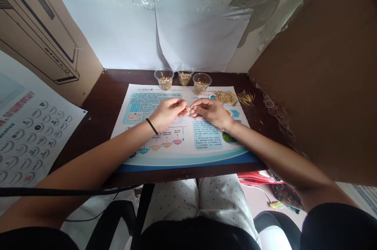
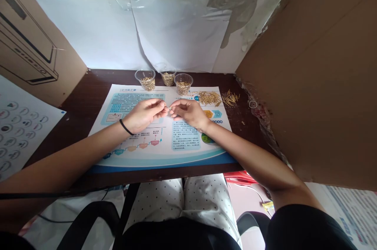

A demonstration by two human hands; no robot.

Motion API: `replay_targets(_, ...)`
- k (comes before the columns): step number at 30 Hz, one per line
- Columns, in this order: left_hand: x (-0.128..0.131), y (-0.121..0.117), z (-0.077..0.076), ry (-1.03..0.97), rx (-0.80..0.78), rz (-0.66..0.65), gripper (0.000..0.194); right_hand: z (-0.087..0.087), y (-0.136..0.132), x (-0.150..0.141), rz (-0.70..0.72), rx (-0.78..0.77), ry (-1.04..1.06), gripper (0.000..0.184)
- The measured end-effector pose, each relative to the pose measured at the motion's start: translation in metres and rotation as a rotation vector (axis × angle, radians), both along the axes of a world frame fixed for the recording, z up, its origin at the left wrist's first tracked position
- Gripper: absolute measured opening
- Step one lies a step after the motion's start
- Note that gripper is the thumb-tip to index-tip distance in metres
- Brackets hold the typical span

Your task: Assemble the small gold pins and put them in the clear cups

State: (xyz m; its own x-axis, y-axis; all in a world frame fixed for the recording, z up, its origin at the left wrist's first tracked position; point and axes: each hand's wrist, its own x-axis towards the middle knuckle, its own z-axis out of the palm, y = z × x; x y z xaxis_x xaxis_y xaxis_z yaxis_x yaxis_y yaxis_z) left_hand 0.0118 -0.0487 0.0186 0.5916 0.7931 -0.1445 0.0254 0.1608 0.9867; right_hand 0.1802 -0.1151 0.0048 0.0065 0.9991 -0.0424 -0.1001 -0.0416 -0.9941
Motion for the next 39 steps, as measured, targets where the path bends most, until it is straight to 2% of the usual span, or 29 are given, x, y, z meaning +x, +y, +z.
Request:
replay_targets(6,0.001,-0.005,-0.003,0.184,0.262,-0.039,0.023,-0.003,0.001,-0.003,-0.029,0.087,-0.117,0.039)
replay_targets(10,0.001,-0.006,-0.004,0.183,0.357,-0.052,0.026,-0.004,0.001,-0.006,-0.042,0.187,-0.193,0.039)
replay_targets(25,0.001,-0.003,-0.012,0.202,0.425,-0.033,0.027,-0.007,0.001,-0.010,-0.063,0.223,-0.210,0.039)
replay_targets(39,0.002,-0.003,-0.013,0.171,0.406,0.002,0.024,-0.006,-0.001,-0.011,-0.069,0.244,-0.241,0.037)
